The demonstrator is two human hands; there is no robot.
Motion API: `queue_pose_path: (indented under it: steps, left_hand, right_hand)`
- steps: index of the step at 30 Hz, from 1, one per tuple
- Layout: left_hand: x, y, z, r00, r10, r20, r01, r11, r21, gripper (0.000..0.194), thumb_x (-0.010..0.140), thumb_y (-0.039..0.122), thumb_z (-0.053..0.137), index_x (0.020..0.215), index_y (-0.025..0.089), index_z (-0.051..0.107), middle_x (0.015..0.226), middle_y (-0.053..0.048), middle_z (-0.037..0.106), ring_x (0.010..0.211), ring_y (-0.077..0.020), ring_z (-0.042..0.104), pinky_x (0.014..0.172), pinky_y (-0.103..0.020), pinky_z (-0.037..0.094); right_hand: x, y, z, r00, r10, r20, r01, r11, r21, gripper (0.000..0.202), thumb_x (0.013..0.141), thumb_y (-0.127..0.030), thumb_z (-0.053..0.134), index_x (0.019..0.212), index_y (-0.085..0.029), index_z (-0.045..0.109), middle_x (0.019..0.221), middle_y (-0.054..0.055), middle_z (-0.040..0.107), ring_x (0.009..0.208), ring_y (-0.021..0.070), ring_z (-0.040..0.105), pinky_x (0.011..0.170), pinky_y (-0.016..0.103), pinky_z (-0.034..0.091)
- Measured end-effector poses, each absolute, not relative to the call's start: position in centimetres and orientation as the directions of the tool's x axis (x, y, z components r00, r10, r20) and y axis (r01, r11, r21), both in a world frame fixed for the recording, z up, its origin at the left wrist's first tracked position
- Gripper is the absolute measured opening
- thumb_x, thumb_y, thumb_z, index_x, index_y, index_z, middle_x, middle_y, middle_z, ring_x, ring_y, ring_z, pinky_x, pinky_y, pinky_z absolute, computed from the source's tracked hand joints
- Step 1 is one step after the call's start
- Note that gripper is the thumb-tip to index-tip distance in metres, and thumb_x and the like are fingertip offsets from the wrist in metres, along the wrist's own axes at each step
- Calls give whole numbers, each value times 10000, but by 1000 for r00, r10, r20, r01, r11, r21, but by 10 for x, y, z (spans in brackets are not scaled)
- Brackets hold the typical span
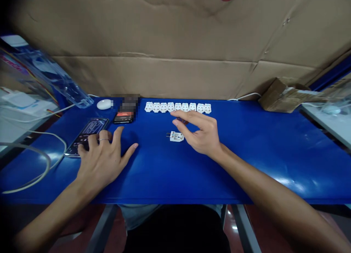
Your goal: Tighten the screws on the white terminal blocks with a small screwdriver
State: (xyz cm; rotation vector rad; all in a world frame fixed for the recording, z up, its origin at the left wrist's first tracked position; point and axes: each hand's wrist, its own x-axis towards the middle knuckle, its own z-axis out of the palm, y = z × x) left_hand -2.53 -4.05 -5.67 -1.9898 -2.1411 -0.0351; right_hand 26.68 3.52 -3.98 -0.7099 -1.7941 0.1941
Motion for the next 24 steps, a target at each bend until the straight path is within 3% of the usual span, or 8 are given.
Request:
queue_pose_path:
  steps: [15,24]
  left_hand:
    - [-35,-29,-62,-14,983,182,996,30,-84,878,1125,683,424,1784,105,380,1539,-348,552,1440,-620,501,1138,-873,405]
    - [-38,-28,-64,-17,985,170,996,31,-82,915,1114,716,389,1790,101,354,1536,-340,553,1407,-607,516,1089,-818,474]
  right_hand:
    - [267,33,-39,-219,520,826,359,830,-427,283,1005,-149,809,1243,-282,883,1099,12,920,868,164,861,847,320,715]
    - [266,33,-40,-223,535,815,368,820,-438,265,1017,-192,798,1241,-305,885,1100,-2,920,860,167,857,844,335,726]
